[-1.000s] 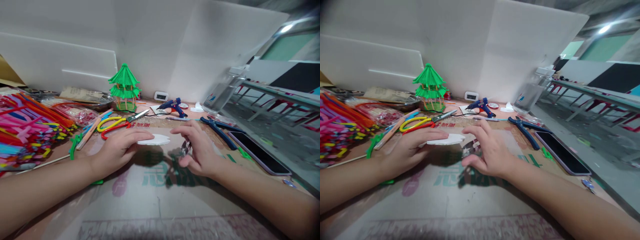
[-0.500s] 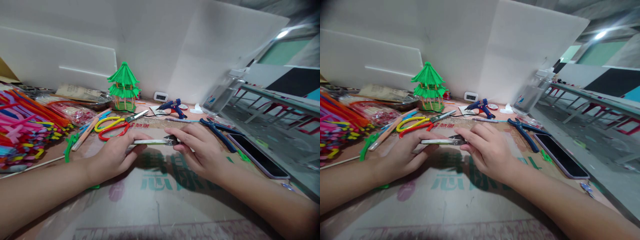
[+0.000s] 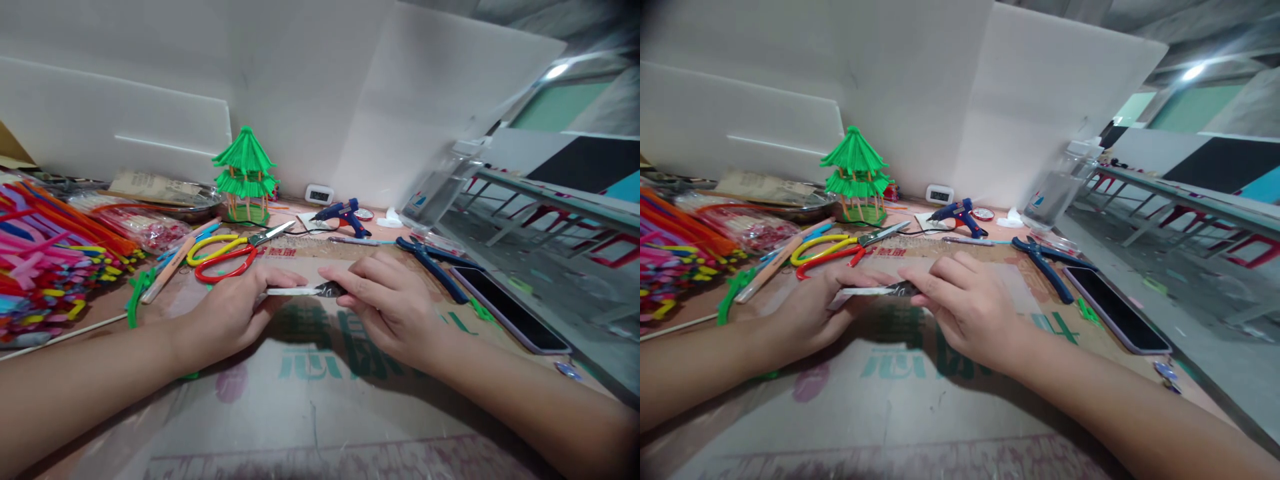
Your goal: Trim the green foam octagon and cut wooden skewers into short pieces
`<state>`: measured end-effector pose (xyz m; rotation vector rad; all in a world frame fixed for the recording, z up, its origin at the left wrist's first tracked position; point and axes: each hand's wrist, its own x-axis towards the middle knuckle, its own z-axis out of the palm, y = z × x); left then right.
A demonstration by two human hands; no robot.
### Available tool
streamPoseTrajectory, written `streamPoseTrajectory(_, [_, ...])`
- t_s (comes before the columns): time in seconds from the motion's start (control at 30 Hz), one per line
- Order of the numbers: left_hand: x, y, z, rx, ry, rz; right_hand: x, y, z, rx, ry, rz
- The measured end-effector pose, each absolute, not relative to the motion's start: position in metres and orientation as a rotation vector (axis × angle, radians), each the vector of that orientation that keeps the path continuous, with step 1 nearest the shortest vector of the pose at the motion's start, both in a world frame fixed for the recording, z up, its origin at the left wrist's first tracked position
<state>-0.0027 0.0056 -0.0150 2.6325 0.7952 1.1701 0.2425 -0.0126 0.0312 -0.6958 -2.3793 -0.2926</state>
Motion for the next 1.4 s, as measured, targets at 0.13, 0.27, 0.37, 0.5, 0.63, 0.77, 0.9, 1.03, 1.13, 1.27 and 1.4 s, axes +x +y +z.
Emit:
streamPoseTrajectory(0.13, [-0.004,0.006,-0.016,2.647,0.789,1.13,0.241,-0.013,0.031,-0.688,-2.379,-0.292])
streamPoseTrajectory(0.27, [-0.004,0.006,-0.016,2.636,0.779,1.118,0.241,-0.013,0.031,-0.687,-2.386,-0.293])
streamPoseTrajectory(0.37, [-0.005,0.006,-0.018,2.624,0.78,1.117,0.242,-0.013,0.03,-0.691,-2.392,-0.297])
streamPoseTrajectory(0.5, [-0.004,0.007,-0.019,2.628,0.789,1.11,0.241,-0.012,0.029,-0.695,-2.38,-0.302])
streamPoseTrajectory(0.63, [-0.002,0.004,-0.014,2.642,0.811,1.147,0.242,-0.012,0.03,-0.723,-2.349,-0.241])
streamPoseTrajectory(0.77, [-0.002,0.002,-0.008,2.663,0.869,1.148,0.244,-0.013,0.034,-0.723,-2.354,-0.275])
streamPoseTrajectory(0.9, [-0.002,0.003,-0.008,2.652,0.883,1.138,0.245,-0.013,0.037,-0.715,-2.37,-0.392])
streamPoseTrajectory(1.03, [-0.002,0.004,-0.009,2.654,0.873,1.138,0.244,-0.013,0.038,-0.729,-2.368,-0.414])
streamPoseTrajectory(1.13, [-0.002,0.003,-0.008,2.695,0.857,1.146,0.244,-0.013,0.038,-0.748,-2.386,-0.416])
streamPoseTrajectory(1.27, [-0.003,0.003,-0.006,2.745,0.852,1.157,0.243,-0.013,0.038,-0.76,-2.387,-0.421])
streamPoseTrajectory(1.4, [-0.003,0.004,-0.007,2.752,0.876,1.161,0.243,-0.013,0.037,-0.75,-2.395,-0.408])
